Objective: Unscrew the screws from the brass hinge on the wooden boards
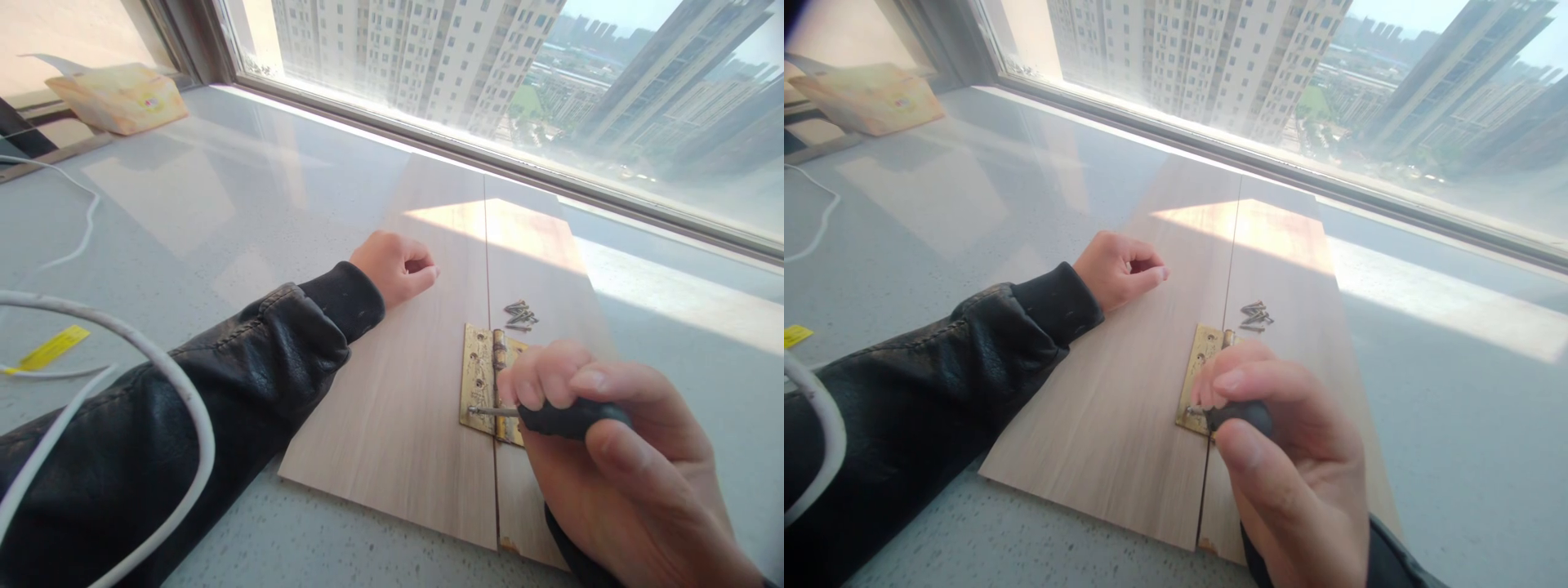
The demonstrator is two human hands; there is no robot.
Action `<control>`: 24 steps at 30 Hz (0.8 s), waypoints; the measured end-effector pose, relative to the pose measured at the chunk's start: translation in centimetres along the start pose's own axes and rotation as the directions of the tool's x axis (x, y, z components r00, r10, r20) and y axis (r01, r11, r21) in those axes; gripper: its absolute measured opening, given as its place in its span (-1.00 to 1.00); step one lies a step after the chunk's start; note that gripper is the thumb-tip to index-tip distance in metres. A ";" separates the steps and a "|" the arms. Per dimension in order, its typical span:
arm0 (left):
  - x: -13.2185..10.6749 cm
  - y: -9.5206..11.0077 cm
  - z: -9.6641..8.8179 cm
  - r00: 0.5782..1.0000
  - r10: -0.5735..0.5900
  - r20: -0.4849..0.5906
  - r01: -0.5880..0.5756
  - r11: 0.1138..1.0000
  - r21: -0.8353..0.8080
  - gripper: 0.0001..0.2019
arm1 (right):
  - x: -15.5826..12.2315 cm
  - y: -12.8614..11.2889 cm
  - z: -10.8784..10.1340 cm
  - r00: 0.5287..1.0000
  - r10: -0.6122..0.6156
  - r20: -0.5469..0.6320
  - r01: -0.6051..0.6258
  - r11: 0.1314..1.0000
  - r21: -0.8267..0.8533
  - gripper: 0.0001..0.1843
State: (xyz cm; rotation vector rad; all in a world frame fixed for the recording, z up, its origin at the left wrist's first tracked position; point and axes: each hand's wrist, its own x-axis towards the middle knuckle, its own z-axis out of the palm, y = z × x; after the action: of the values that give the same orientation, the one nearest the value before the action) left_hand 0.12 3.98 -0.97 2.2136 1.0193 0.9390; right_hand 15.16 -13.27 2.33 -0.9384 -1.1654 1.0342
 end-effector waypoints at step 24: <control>0.0 0.1 0.0 1.000 0.015 0.002 -0.015 1.000 0.006 -0.81 | 0.9 -0.7 -0.4 0.998 0.068 0.015 -0.067 0.997 -0.036 -0.91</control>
State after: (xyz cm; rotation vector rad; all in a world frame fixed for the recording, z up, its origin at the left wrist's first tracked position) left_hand 0.12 3.93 -0.89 2.2303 1.0071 0.9412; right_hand 15.68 -12.63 3.13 -1.0045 -1.1757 1.0805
